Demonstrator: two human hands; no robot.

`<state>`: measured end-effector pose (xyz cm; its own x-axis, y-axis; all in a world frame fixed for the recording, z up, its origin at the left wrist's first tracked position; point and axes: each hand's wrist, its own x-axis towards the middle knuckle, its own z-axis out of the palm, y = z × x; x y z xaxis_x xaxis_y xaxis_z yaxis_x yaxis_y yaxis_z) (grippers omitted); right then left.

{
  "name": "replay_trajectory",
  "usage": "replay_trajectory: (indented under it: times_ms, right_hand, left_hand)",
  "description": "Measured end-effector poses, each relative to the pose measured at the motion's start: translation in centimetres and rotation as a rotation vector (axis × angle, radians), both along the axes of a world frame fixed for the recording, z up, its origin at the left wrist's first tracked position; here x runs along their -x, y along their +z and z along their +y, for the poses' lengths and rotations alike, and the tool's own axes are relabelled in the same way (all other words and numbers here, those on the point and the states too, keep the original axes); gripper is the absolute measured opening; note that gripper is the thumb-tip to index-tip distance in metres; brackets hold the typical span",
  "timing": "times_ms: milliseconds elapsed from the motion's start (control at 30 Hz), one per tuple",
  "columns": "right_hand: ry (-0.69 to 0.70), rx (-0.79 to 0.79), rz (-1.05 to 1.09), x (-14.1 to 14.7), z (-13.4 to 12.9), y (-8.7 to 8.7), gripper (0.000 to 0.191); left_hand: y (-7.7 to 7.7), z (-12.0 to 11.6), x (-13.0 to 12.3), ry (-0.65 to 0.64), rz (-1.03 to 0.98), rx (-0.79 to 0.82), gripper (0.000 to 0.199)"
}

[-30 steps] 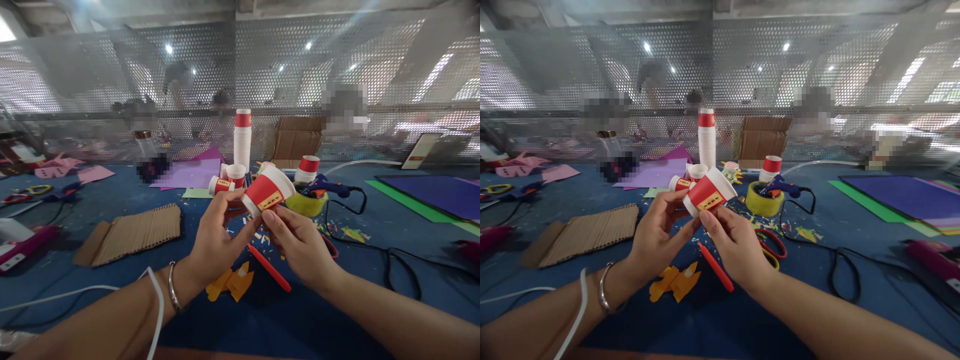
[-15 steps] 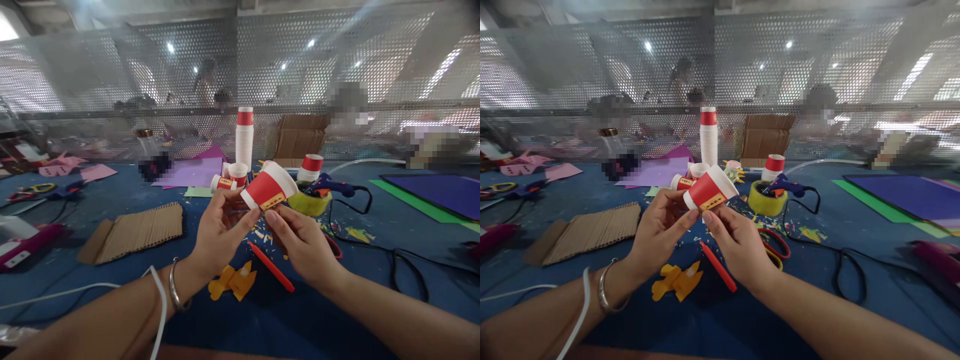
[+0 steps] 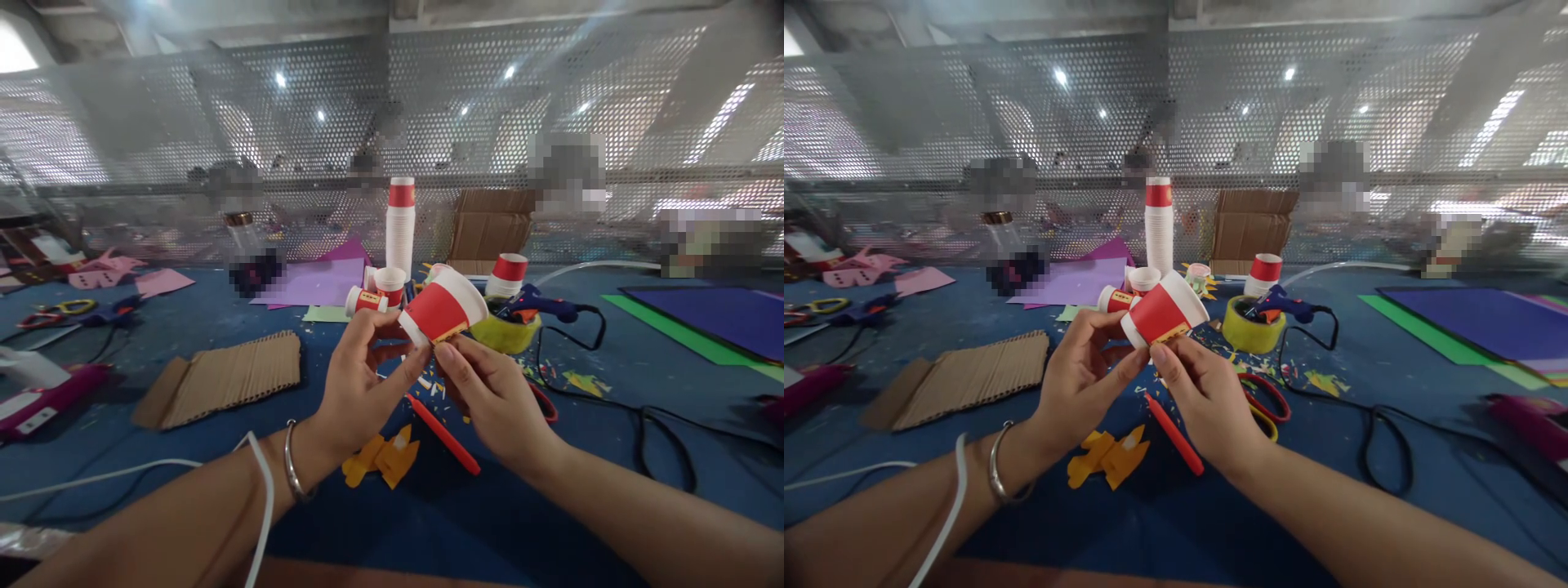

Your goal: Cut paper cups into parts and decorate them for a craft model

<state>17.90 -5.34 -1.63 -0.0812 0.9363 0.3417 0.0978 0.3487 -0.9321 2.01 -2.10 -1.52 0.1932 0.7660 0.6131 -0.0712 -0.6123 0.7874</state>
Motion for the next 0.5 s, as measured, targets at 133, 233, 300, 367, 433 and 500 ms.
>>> replay_trajectory:
  times_ms: [133,233,300,367,433,500]
  right_hand:
    - [0.002,-0.006,0.009,0.00,-0.11,0.00,0.043]
    - [0.009,0.000,0.019,-0.01,-0.11,-0.10,0.044]
    - [0.010,-0.002,0.022,-0.01,-0.09,-0.13,0.045]
    - [0.016,-0.008,0.029,-0.01,-0.08,-0.07,0.044]
    - [0.023,-0.014,0.031,-0.02,-0.07,0.05,0.042]
    - [0.022,-0.021,0.020,-0.06,-0.06,0.14,0.041]
  left_hand:
    - [-0.09,0.05,0.27,0.049,0.084,-0.093,0.035]
    - [-0.10,0.26,0.53,0.093,0.142,-0.210,0.036]
    - [-0.07,0.33,0.63,0.112,0.171,-0.248,0.037]
    - [0.04,0.31,0.63,0.110,0.159,-0.217,0.037]
    - [0.30,0.23,0.55,0.059,0.099,-0.123,0.035]
    - [0.70,0.18,0.47,-0.005,0.025,-0.019,0.031]
